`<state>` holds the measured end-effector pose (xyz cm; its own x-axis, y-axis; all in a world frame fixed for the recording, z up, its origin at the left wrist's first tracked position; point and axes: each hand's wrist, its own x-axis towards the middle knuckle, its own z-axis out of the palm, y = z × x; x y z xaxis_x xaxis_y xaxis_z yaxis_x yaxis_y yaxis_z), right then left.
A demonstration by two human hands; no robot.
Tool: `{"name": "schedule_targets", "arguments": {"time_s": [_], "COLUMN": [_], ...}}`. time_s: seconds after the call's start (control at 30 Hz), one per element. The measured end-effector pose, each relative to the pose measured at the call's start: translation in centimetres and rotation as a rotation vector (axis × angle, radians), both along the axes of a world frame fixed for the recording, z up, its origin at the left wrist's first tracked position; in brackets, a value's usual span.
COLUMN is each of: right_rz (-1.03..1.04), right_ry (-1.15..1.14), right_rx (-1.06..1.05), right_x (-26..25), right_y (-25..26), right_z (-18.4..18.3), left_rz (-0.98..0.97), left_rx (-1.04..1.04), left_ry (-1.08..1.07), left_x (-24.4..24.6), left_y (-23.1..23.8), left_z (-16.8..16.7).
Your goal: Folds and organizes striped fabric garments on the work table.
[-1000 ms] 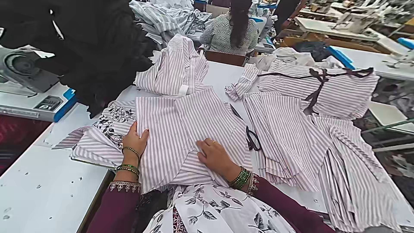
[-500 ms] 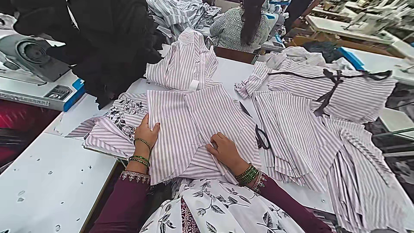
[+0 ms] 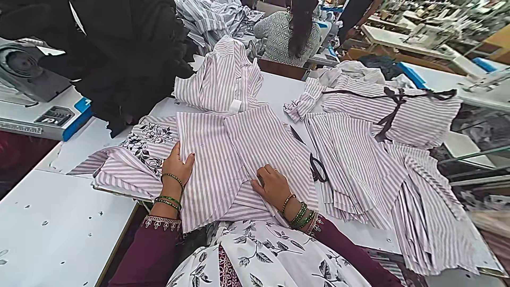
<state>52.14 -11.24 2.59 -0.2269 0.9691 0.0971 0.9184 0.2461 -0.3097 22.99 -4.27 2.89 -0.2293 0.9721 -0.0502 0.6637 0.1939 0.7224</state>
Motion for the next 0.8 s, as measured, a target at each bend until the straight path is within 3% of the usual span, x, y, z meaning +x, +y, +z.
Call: {"name": "schedule_targets", "arguments": {"time_s": [0.1,0.17,0.23,0.3,0.4,0.53,0.63,0.7,0.8], "right_rz": [0.008,-0.008,0.015,0.004,0.091,0.424,0.468,0.460,0.245], "right_ry": [0.022,0.158,0.437,0.672,0.829,0.776,0.961,1.180,1.492], "right_rx": [-0.015,-0.176,-0.129,-0.036,0.001,-0.256,-0.441,-0.477,-0.374], "right_x": [-0.1,0.7,2.2,2.9,1.5,-2.7,-3.7,-3.0,-0.2], "right_y": [0.4,1.7,3.8,5.8,7.1,5.4,2.1,0.2,-2.5], "right_z": [0.3,1.7,2.5,4.7,8.0,7.7,6.4,5.5,5.9], "left_rz": [-0.011,0.049,0.175,0.228,0.184,0.039,0.051,-0.227,-0.991], "left_rx": [0.028,0.058,0.085,0.205,0.490,0.677,0.533,0.449,0.337], "left_ry": [-0.087,-0.385,-0.784,-0.956,-0.996,-1.049,-0.822,-0.861,-0.824], "left_x": [-0.1,0.0,-0.4,-1.9,-4.9,-8.7,-1.2,4.8,11.0], "left_y": [0.2,0.3,0.2,-0.7,-2.7,-3.1,-4.4,-5.1,-5.5], "left_z": [-0.2,0.3,2.3,5.1,8.8,10.6,13.3,10.7,5.4]}}
